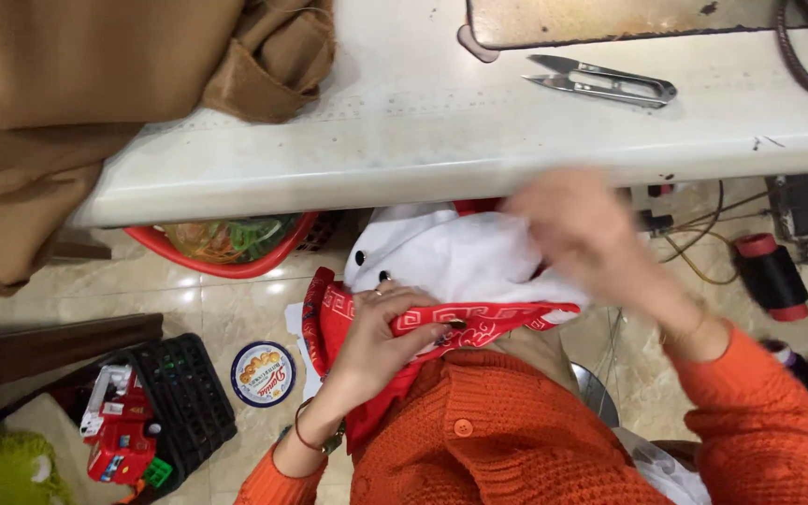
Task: Trimming excess threads from garments using thread snips at a sewing workstation.
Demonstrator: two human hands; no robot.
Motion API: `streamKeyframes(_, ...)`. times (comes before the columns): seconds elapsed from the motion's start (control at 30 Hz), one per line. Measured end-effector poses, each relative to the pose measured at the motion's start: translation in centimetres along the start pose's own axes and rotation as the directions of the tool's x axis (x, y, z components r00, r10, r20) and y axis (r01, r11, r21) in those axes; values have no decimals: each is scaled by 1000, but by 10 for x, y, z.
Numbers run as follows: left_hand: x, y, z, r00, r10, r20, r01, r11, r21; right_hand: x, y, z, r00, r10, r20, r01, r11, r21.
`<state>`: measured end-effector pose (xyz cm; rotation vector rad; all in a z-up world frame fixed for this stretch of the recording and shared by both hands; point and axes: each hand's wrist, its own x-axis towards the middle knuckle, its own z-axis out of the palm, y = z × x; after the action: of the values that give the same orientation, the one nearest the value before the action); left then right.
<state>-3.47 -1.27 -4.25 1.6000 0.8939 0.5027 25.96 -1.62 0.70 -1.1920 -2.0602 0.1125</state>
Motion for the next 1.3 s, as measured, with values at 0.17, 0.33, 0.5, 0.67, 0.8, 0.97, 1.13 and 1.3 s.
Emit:
streamKeyframes(0.17,11,5,-6,998,56,39,-50,988,-147,-26,-40,35,960,-33,278,-74,928,365)
streamKeyframes(0.33,12,1,7,997,78,-13,-79,997,-25,-40,-47,59,988,8,154,-73,904,422)
streamKeyframes(0.5,3,5,23,975,98,-199,-54,974,219,-43,-55,72,996,78,34,-85,932,352)
streamKeyframes(0.67,-7,-1,28,965,116,-234,-110,993,37,-44,-59,77,982,189,-9,-176,931,320)
streamKeyframes(0.8,-3,-9,24,967,96,-235,-110,993,-44,-46,-60,77,991,134,-23,-122,952,279)
streamKeyframes(0.97,-2,-2,19,988,56,-141,-71,992,-105,-55,-60,72,977,189,99,-213,905,369)
streamKeyframes(1.13,-8,2,33,952,169,-256,-153,985,83,-52,-70,59,945,281,165,-324,868,377)
streamKeyframes(1.3,-9,-21,49,825,483,-292,-332,833,442,-62,-72,73,904,417,98,-426,850,310)
